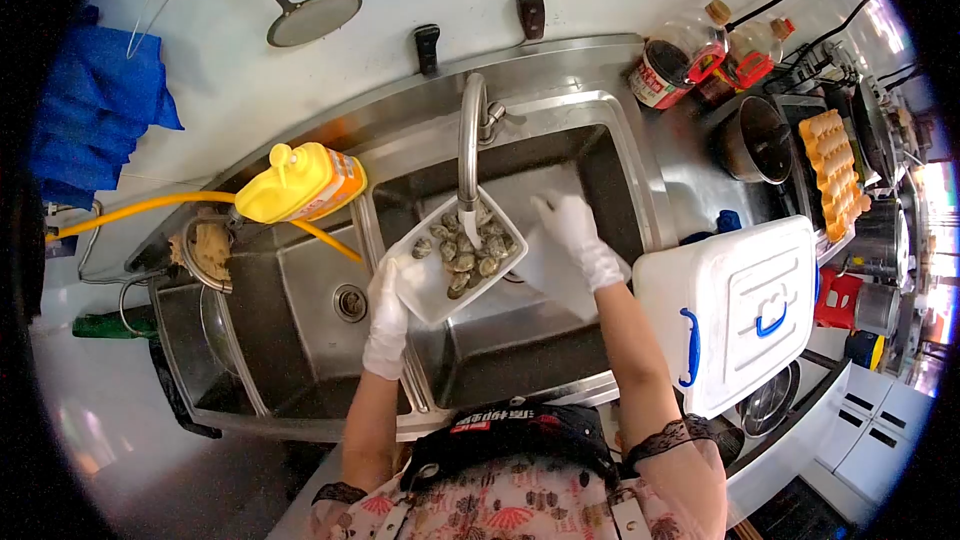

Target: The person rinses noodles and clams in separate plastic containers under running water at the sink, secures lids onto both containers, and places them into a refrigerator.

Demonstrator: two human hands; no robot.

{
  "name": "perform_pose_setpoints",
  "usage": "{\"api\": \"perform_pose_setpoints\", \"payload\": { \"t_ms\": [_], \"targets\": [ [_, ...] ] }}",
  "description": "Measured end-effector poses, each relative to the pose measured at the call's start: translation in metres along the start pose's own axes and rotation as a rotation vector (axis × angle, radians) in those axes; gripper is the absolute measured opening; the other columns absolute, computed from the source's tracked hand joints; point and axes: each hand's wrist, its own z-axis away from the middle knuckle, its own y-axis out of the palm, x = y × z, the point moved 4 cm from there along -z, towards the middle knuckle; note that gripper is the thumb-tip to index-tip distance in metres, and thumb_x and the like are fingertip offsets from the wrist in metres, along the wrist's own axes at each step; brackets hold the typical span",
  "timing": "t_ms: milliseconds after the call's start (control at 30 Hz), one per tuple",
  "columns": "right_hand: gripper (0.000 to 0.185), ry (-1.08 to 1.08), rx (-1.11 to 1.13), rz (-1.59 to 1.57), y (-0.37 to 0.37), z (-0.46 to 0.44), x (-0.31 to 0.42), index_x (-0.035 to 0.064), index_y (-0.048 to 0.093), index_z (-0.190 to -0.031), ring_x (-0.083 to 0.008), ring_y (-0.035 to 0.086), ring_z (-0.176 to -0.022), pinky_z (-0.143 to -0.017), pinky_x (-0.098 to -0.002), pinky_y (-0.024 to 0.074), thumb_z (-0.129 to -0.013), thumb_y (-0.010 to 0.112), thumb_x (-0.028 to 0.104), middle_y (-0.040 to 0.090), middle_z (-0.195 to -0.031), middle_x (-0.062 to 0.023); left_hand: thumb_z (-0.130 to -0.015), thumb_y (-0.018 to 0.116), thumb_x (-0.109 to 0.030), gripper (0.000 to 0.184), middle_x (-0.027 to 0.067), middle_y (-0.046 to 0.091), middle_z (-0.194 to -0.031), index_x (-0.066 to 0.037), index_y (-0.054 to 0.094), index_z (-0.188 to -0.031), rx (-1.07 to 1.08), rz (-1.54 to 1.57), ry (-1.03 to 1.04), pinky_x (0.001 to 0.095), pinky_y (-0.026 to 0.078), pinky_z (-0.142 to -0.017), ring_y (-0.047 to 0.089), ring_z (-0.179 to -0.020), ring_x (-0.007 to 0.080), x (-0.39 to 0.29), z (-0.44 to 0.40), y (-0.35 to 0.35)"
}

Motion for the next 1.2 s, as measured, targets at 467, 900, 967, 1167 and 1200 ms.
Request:
{"api": "perform_pose_setpoints", "payload": {
  "t_ms": [467, 900, 967, 1167, 1200],
  "targets": [
    [0.019, 0.36, 0.197, -0.785, 0.001, 0.068, -0.004, 0.0038, 0.06, -0.088, -0.0079, 0.054, -0.067, -0.065, -0.0222, 0.0432, -0.089, 0.058, 0.023, 0.058, -0.074, -0.001, -0.095, 0.05, -0.027, 0.035, 0.009, 0.061, -0.103, 0.0, 0.054, -0.116, 0.033, -0.109, -0.02, 0.0302, 0.048, -0.085, 0.06, -0.092, 0.0186, 0.007, 0.011, 0.022],
    [0.006, 0.291, 0.134, -0.72, 0.002, 0.065, -0.001, 0.005, 0.06, -0.079, -0.0092, 0.055, -0.062, -0.056, -0.0231, 0.0447, -0.079, 0.059, 0.011, 0.059, -0.068, -0.0019, -0.089, 0.055, -0.044, 0.059, 0.013, 0.054, -0.119, 0.003, 0.047, -0.123, 0.04, -0.158, -0.083, 0.0366, 0.039, -0.097, 0.05, -0.111, 0.0223, -0.005, 0.007, 0.035],
    [0.008, 0.234, 0.189, -0.705, 0.021, 0.076, 0.005, 0.0039, 0.062, -0.08, -0.0099, 0.056, -0.066, -0.062, -0.0236, 0.0454, -0.079, 0.059, 0.011, 0.061, -0.069, -0.0029, -0.089, 0.053, -0.049, 0.063, 0.0137, 0.055, -0.118, 0.002, 0.047, -0.125, 0.077, -0.03, -0.185, 0.0391, 0.047, -0.09, 0.056, -0.103, 0.0251, -0.01, -0.002, 0.016],
    [0.013, 0.33, 0.078, -0.553, 0.004, 0.065, -0.018, 0.0014, 0.063, -0.081, -0.0111, 0.056, -0.061, -0.056, -0.0263, 0.0451, -0.079, 0.056, 0.013, 0.061, -0.068, -0.0046, -0.089, 0.057, -0.042, 0.059, 0.0132, 0.054, -0.124, 0.005, 0.051, -0.123, 0.036, -0.196, -0.058, 0.0311, 0.031, -0.102, 0.047, -0.116, 0.0186, 0.024, -0.019, 0.028],
    [0.014, 0.322, 0.099, -0.548, 0.006, 0.071, -0.029, 0.0014, 0.063, -0.081, -0.0112, 0.057, -0.063, -0.058, -0.0262, 0.0459, -0.079, 0.056, 0.013, 0.062, -0.069, -0.0052, -0.089, 0.059, -0.04, 0.056, 0.0125, 0.055, -0.122, 0.005, 0.052, -0.123, 0.079, -0.191, -0.057, 0.0311, 0.035, -0.099, 0.05, -0.112, 0.0182, 0.029, -0.012, 0.027]
  ]
}}
